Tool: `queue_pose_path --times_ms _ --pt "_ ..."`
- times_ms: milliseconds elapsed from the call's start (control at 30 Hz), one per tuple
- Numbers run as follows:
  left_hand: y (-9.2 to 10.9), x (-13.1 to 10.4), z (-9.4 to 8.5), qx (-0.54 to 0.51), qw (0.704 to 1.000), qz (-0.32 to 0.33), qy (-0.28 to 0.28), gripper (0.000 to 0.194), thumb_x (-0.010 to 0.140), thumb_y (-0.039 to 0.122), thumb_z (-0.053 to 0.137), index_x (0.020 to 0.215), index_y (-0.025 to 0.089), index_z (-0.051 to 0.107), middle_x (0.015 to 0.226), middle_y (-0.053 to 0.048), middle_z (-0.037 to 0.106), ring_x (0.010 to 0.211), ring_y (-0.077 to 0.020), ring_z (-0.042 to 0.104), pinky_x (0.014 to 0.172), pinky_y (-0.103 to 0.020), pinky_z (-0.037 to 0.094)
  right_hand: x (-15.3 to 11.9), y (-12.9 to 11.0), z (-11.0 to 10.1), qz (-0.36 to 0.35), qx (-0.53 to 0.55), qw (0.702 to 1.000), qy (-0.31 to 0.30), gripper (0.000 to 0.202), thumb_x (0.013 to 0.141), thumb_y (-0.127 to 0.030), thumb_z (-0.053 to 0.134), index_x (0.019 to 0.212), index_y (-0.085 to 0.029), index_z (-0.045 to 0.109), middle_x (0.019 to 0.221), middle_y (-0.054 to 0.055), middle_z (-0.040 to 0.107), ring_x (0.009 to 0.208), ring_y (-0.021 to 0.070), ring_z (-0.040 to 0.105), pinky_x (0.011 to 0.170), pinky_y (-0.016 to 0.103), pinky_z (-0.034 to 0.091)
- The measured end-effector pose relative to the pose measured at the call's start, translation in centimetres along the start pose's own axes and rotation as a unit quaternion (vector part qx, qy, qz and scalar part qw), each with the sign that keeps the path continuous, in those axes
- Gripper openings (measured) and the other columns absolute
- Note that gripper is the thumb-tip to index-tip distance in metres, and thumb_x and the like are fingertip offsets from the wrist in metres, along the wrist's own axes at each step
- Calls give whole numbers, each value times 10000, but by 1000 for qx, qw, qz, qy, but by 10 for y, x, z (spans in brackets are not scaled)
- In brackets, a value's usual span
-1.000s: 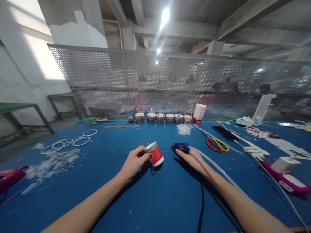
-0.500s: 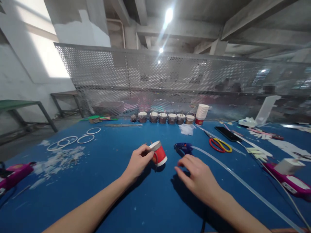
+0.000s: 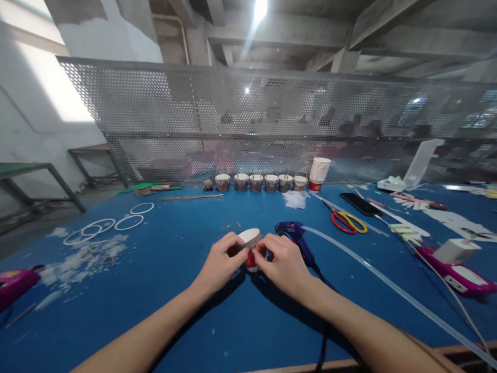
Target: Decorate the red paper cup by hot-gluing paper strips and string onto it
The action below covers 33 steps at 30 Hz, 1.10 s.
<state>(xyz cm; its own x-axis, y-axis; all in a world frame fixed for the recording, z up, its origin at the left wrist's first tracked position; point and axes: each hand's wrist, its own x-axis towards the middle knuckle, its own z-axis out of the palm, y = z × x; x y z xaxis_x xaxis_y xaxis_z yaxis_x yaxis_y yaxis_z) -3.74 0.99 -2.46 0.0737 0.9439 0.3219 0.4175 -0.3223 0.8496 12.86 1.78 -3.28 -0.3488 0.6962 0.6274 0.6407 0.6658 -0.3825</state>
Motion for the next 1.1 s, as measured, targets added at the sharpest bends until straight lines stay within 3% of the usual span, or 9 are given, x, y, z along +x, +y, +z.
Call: queue_pose_path --times_ms 133,233,400,600,867,1100 --pt "2 1 0 1 1000 13 -6 168 712 274 546 566 191 549 623 31 477 594 -125 437 581 -249 337 1 -1 -6 72 59 995 -17 174 837 -168 617 665 -187 598 685 -23 645 648 130 564 662 253 361" --pt "1 1 0 1 1000 19 -11 140 702 252 536 577 190 549 629 29 475 598 -125 439 573 -247 338 1 0 -6 84 65 994 -14 171 833 -164 626 666 -185 597 681 -21 642 656 136 565 669 257 361" --pt "0 0 -1 10 1000 15 -24 124 709 256 539 610 185 559 650 24 489 615 -127 444 568 -247 345 -1 8 -5 12 34 999 30 175 851 -164 620 678 -181 598 679 -14 644 635 135 564 657 270 340" --pt "3 0 -1 13 999 21 -31 144 705 271 528 587 189 521 639 30 457 604 -123 423 567 -255 328 -1 14 -8 -100 -40 992 62 276 965 -232 487 723 -169 601 707 25 658 649 154 566 655 304 309" --pt "5 1 -3 1 999 4 -32 181 695 297 528 553 196 478 609 38 438 568 -117 403 547 -256 308 -1 17 -10 -120 -38 990 60 321 1001 -265 437 736 -164 589 713 26 663 647 150 562 666 301 305" --pt "2 1 -5 -8 999 3 -38 203 691 295 512 532 205 426 601 33 422 590 -129 398 573 -270 310 -1 20 -10 -111 -26 992 52 233 962 -226 506 753 -171 592 724 21 667 662 150 575 671 307 316"
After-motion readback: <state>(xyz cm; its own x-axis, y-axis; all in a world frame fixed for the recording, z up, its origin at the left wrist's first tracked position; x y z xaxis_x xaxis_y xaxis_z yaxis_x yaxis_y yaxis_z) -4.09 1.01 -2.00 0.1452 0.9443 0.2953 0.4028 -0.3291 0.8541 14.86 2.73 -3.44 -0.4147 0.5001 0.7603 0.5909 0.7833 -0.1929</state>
